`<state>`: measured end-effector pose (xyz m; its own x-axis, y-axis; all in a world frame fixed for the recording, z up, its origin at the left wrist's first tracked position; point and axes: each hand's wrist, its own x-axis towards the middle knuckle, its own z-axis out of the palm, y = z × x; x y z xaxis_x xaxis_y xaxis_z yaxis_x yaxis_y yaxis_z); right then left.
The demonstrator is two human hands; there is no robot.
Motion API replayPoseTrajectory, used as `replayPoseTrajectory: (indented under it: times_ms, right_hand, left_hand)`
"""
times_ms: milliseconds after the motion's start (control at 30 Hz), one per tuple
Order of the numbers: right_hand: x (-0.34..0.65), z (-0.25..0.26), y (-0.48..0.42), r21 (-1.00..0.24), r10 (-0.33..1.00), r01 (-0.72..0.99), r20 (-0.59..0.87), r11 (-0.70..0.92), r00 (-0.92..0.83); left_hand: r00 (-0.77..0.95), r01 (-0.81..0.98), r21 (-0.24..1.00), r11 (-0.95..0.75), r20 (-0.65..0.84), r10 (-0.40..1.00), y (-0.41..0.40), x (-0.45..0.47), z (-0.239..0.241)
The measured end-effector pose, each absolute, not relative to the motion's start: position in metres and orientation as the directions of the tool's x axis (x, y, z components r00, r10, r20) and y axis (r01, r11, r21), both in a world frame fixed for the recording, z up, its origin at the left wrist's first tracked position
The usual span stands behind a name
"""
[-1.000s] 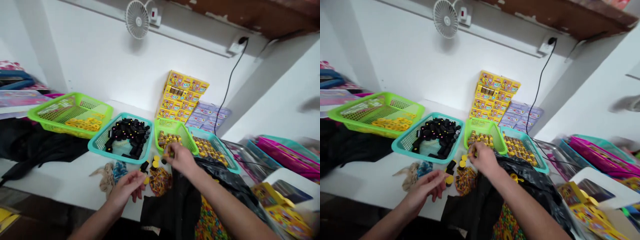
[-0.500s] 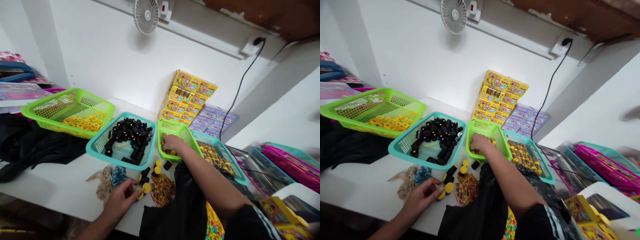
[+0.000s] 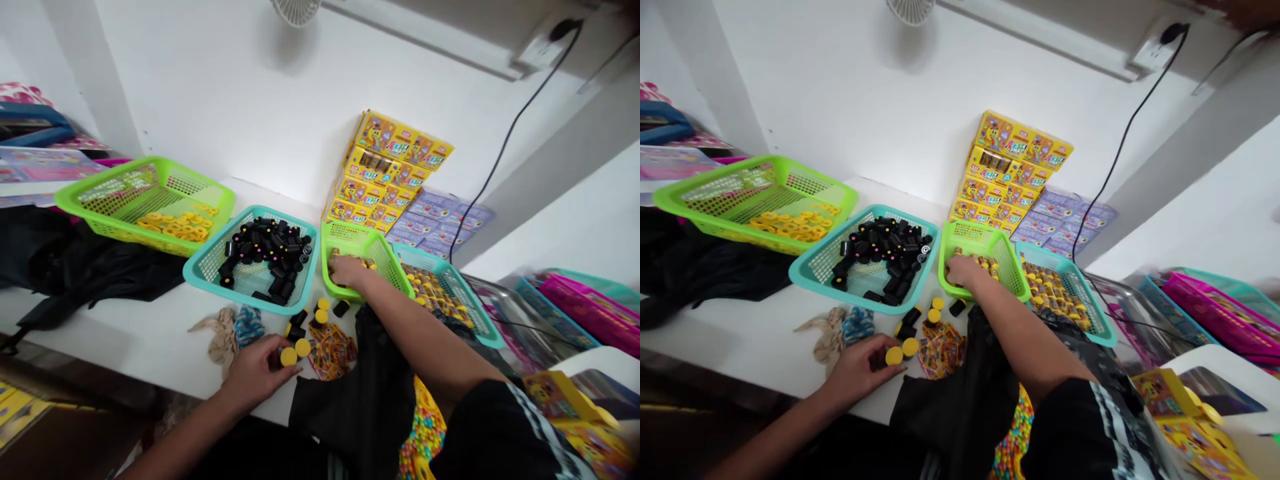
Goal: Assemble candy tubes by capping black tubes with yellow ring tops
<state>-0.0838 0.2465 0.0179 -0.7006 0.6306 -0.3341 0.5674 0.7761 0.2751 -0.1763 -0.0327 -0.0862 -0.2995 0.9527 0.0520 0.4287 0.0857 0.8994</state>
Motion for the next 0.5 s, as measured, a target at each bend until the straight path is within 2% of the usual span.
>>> replayPoseTrajectory:
  times_ms: [267,400,500]
  right_hand:
    - [-0.074,0.027,0.246,0.217,0.574,0.532,-0.272,0.819,-0.772]
    - [-0.063,0.040,0.229,0.217,0.615,0.582,-0.137,0.783,-0.777]
    - [-0.048,0.047,0.198,0.198,0.635,0.618,-0.032,0.761,-0.772]
  left_hand:
    - [-0.274,0.406,0.913,0.031,0.089,0.958,-0.036,-0.179,-0.084]
    - [-0.262,0.368,0.930,0.000,0.103,0.959,-0.038,-0.178,-0.083]
    - [-0.333,0.282,0.959,-0.015,0.113,0.936,-0.044,-0.180,-0.079]
